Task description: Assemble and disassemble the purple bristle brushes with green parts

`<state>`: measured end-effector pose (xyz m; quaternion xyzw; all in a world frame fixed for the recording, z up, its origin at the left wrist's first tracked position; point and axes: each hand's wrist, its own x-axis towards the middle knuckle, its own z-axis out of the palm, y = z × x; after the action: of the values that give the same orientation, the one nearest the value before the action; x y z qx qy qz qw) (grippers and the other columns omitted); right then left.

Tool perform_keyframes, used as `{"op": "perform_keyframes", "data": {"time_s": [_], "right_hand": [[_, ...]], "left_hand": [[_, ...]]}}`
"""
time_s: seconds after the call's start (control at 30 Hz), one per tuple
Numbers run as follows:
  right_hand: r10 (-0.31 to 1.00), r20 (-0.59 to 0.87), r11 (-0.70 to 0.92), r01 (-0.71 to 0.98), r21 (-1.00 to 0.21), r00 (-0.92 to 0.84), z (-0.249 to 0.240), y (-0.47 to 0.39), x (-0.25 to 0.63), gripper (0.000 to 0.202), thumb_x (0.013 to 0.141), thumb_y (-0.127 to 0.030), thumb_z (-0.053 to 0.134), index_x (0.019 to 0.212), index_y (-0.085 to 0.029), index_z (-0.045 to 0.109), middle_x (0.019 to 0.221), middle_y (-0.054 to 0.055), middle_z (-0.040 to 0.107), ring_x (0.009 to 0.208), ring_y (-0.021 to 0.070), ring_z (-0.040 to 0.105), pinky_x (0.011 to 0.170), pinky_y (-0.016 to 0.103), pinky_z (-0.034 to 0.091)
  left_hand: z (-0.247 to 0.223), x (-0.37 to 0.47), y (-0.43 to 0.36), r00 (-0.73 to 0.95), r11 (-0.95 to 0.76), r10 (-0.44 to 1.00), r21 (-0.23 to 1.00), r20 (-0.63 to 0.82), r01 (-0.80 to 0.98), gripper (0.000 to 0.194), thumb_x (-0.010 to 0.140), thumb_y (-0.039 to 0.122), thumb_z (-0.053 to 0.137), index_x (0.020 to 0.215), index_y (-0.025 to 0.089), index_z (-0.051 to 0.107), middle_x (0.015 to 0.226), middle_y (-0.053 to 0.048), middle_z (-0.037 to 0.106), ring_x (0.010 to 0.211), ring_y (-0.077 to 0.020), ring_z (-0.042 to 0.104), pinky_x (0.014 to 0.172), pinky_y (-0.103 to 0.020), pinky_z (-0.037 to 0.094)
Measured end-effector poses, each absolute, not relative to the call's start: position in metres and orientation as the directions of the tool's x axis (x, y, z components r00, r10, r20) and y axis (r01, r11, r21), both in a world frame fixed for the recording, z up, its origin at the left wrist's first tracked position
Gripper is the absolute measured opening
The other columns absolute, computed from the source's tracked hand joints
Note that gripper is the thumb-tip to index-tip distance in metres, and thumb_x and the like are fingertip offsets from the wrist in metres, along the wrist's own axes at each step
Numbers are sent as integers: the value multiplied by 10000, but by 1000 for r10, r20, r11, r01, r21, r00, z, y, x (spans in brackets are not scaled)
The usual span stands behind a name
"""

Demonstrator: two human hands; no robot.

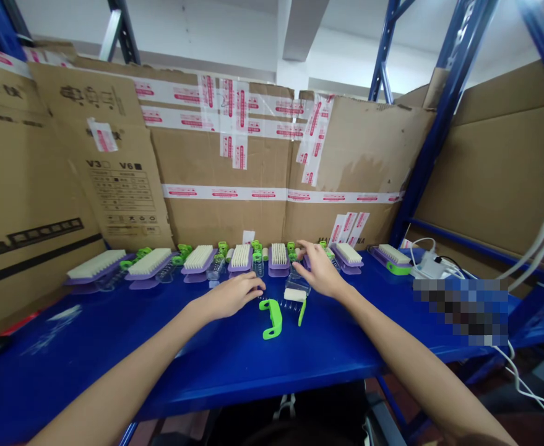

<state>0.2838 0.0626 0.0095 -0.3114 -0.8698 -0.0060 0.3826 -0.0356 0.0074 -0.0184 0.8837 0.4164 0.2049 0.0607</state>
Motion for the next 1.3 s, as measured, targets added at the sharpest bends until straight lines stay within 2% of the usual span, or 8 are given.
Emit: {"op": "perform_keyframes", "data": {"time_s": [0.13, 0.23, 0.4, 0.53, 0.7, 0.87, 1.03, 1.3], "right_hand": [[501, 597, 849, 491, -198, -626, 14, 52, 282, 271, 1147, -338, 642, 1389, -217, 653, 1104, 92, 792, 1137, 320, 656, 1057, 506, 531], [445, 580, 886, 431, -172, -683, 16, 41, 277, 203, 1167, -341, 616, 1304, -215, 697, 1087, 89, 796, 1097, 303, 660, 1022, 489, 532], [312, 518, 950, 280, -141, -797, 12, 15, 260, 359, 1154, -521, 648, 1331, -214, 708, 1089, 92, 777, 1098, 300, 651, 998, 468, 553], [192, 469, 980, 194, -44, -862, 1, 4, 248, 571, 1078, -695, 689, 1343, -191, 733, 1140, 127, 766, 1065, 312, 657, 999, 480, 575], [150, 449, 983, 179, 24, -881, -8, 1, 242, 665, 1036, -756, 704, 1351, -172, 744, 1226, 152, 759, 1106, 317, 673, 1016, 476, 581], [181, 473, 972, 229, 46, -863, -3, 7, 247, 535, 1151, -643, 574, 1342, -171, 738, 1234, 148, 765, 1096, 300, 667, 1001, 460, 564], [268, 517, 932, 355, 76, -813, 2, 28, 259, 398, 1224, -468, 485, 1165, -194, 769, 1083, 108, 769, 1012, 272, 669, 928, 424, 522], [468, 514, 801, 590, 96, -719, 5, 57, 282, 324, 1198, -381, 581, 1012, -188, 763, 982, 95, 744, 924, 259, 657, 856, 385, 479]], "left_hand": [[-13, -33, 4, 562, -623, 782, 290, 269, 727, 360, 1163, 492, 500, 1165, 269, 783, 1119, -64, 734, 973, -251, 752, 909, -377, 576], [-13, -32, 6, 559, -630, 775, 299, 295, 716, 385, 1164, 520, 494, 1128, 268, 782, 1089, -61, 732, 941, -247, 747, 873, -370, 572], [-15, -32, 9, 560, -633, 773, 304, 299, 712, 347, 1163, 487, 506, 1115, 255, 760, 1082, -68, 739, 971, -262, 751, 866, -372, 574], [-16, -33, 10, 562, -635, 772, 305, 298, 710, 302, 1165, 418, 504, 1086, 251, 742, 1074, -70, 742, 955, -253, 750, 858, -367, 572], [-15, -32, 8, 551, -617, 787, 313, 278, 722, 229, 1137, 330, 515, 1108, 250, 728, 1097, -72, 746, 979, -255, 755, 872, -373, 576], [-14, -31, 7, 556, -620, 783, 287, 277, 730, 258, 1153, 359, 501, 1080, 245, 720, 1068, -65, 726, 943, -252, 741, 842, -372, 567], [-16, -31, 8, 562, -636, 770, 299, 303, 711, 309, 1162, 424, 492, 1123, 249, 743, 1083, -65, 735, 941, -248, 737, 840, -365, 567], [-9, -29, 4, 543, -579, 815, 295, 201, 760, 310, 1169, 403, 455, 1127, 235, 712, 1128, -70, 706, 975, -245, 709, 885, -362, 527]]}}
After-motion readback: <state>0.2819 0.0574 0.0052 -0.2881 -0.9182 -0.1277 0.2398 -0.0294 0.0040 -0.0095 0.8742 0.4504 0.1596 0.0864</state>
